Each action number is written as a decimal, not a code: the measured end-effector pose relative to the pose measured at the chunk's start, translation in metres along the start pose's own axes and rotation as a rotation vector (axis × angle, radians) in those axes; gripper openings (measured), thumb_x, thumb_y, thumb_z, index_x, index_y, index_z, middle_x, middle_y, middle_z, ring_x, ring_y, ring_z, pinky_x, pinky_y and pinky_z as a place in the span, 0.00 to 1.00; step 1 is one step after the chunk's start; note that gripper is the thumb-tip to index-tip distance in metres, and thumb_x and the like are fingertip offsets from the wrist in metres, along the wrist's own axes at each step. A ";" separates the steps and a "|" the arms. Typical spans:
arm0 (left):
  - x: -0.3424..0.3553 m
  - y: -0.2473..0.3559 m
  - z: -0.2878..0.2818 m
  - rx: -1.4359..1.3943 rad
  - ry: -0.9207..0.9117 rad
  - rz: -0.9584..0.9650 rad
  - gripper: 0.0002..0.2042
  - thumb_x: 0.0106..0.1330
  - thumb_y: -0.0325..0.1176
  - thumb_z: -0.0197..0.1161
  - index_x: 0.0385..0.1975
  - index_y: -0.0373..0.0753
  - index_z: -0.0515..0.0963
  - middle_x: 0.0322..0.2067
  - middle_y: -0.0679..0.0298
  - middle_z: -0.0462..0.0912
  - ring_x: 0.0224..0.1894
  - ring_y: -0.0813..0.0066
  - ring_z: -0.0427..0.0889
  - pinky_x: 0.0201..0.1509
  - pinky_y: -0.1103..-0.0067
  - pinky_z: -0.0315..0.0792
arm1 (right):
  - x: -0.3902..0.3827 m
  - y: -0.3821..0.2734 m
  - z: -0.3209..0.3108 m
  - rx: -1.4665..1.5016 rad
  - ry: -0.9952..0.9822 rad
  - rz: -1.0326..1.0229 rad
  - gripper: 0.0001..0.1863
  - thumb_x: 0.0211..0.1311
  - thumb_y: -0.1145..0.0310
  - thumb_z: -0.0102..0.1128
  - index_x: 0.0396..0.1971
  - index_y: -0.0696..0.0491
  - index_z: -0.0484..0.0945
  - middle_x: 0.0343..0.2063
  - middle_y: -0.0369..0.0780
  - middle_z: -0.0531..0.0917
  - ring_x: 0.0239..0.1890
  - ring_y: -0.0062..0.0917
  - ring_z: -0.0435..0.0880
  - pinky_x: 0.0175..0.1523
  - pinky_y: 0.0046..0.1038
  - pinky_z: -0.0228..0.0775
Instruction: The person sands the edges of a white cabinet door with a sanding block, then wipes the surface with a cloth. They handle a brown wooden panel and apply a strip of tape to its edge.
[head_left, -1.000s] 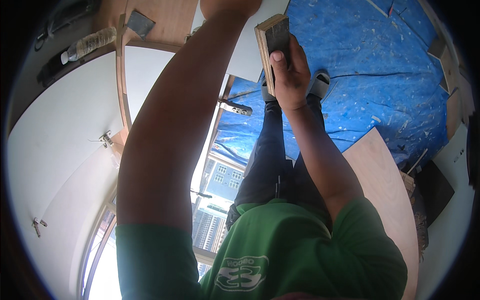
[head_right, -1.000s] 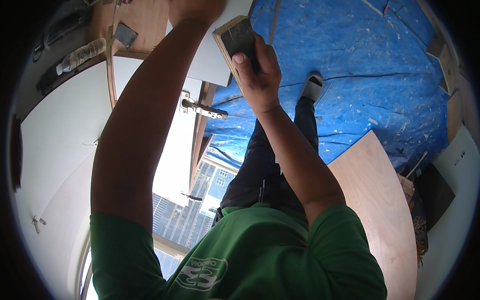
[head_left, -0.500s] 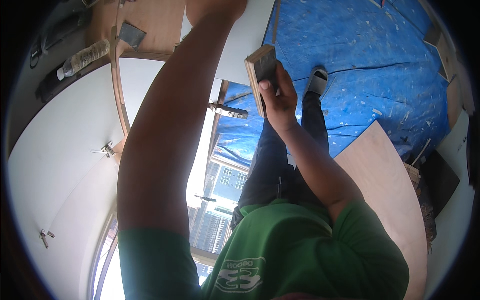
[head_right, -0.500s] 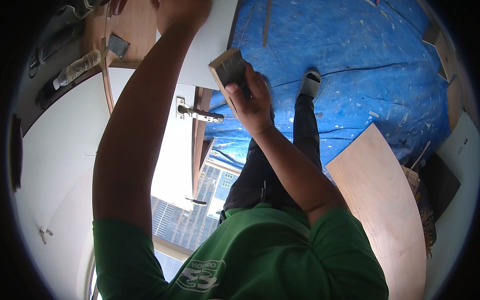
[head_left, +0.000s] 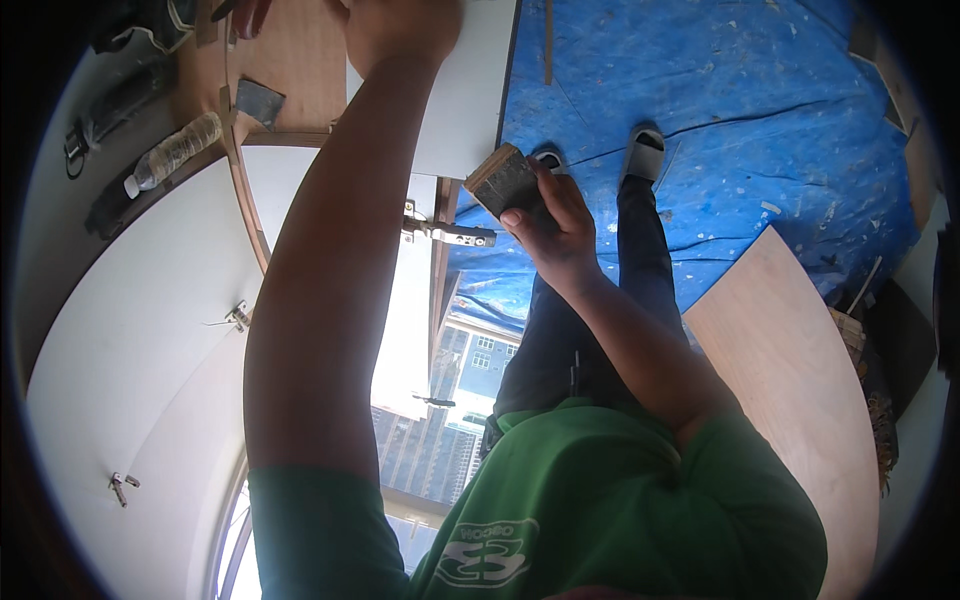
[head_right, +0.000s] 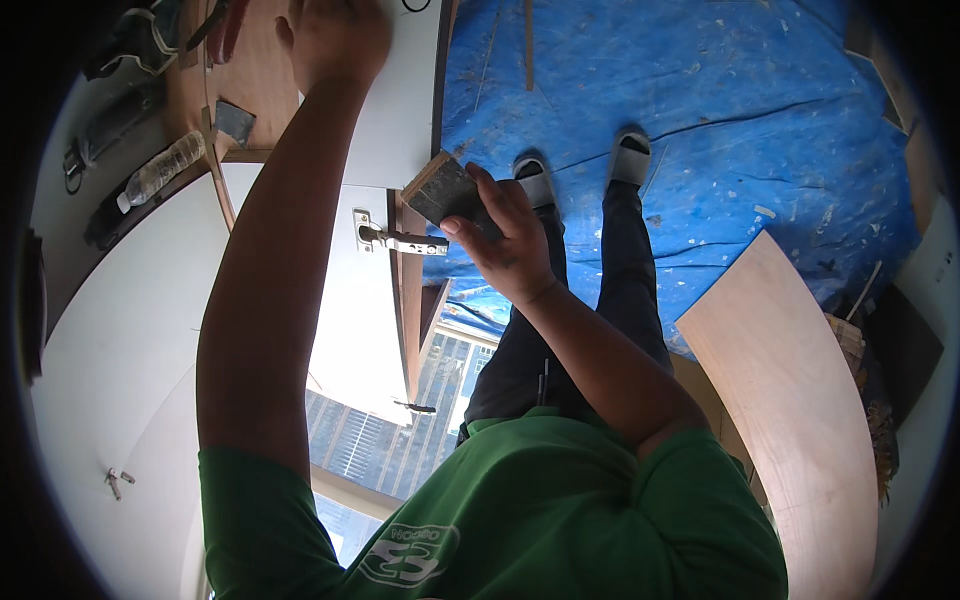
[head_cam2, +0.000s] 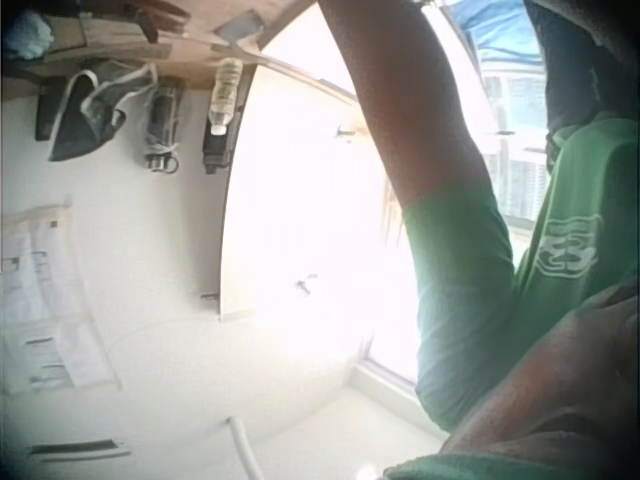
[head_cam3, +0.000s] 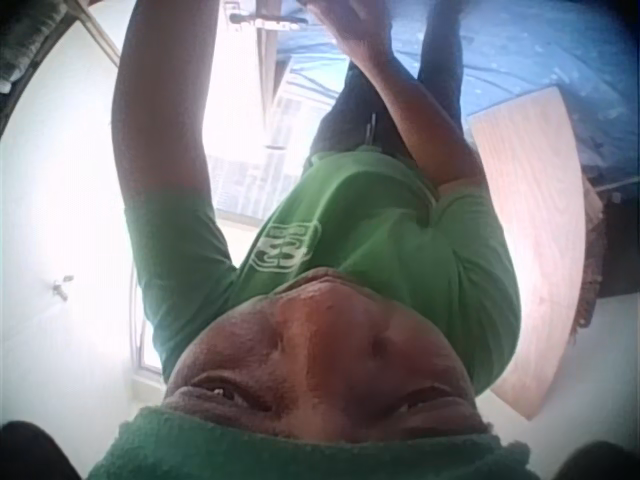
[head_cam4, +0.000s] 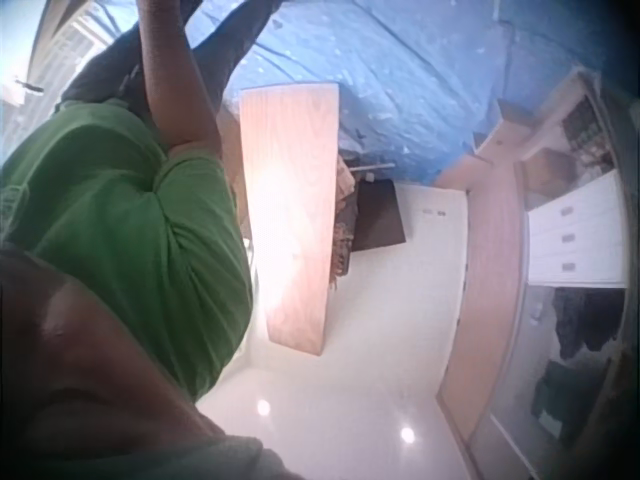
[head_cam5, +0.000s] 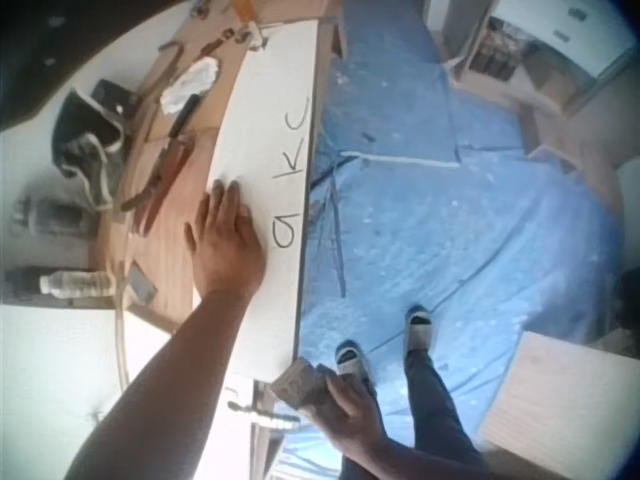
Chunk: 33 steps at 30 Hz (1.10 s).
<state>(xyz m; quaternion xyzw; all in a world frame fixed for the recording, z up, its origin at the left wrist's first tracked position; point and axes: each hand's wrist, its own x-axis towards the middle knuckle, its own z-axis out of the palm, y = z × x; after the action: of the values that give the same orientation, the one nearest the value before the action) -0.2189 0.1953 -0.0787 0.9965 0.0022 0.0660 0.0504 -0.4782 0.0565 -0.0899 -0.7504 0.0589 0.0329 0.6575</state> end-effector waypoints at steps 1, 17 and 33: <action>-0.001 0.000 0.000 0.000 0.000 0.004 0.24 0.82 0.45 0.41 0.74 0.49 0.67 0.77 0.62 0.63 0.80 0.58 0.56 0.82 0.51 0.44 | 0.015 -0.001 0.000 -0.034 0.044 -0.013 0.33 0.63 0.58 0.75 0.64 0.57 0.76 0.38 0.45 0.81 0.40 0.30 0.83 0.45 0.31 0.76; 0.000 0.000 0.001 0.005 -0.002 0.023 0.25 0.81 0.45 0.40 0.73 0.48 0.68 0.76 0.61 0.64 0.80 0.58 0.57 0.83 0.52 0.43 | 0.146 0.001 -0.018 -0.089 0.171 -0.123 0.33 0.60 0.49 0.77 0.59 0.55 0.81 0.32 0.41 0.81 0.32 0.30 0.82 0.38 0.30 0.76; -0.002 0.031 -0.009 -0.006 -0.081 0.334 0.31 0.80 0.48 0.42 0.76 0.34 0.59 0.77 0.45 0.56 0.80 0.47 0.52 0.83 0.51 0.42 | -0.025 0.042 -0.132 -0.182 -0.042 0.302 0.32 0.63 0.62 0.74 0.65 0.57 0.76 0.44 0.43 0.82 0.47 0.28 0.83 0.54 0.29 0.74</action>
<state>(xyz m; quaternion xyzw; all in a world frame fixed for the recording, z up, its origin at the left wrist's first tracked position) -0.2226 0.1652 -0.0666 0.9848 -0.1655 0.0332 0.0415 -0.5123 -0.0790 -0.1105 -0.7885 0.1541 0.1524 0.5756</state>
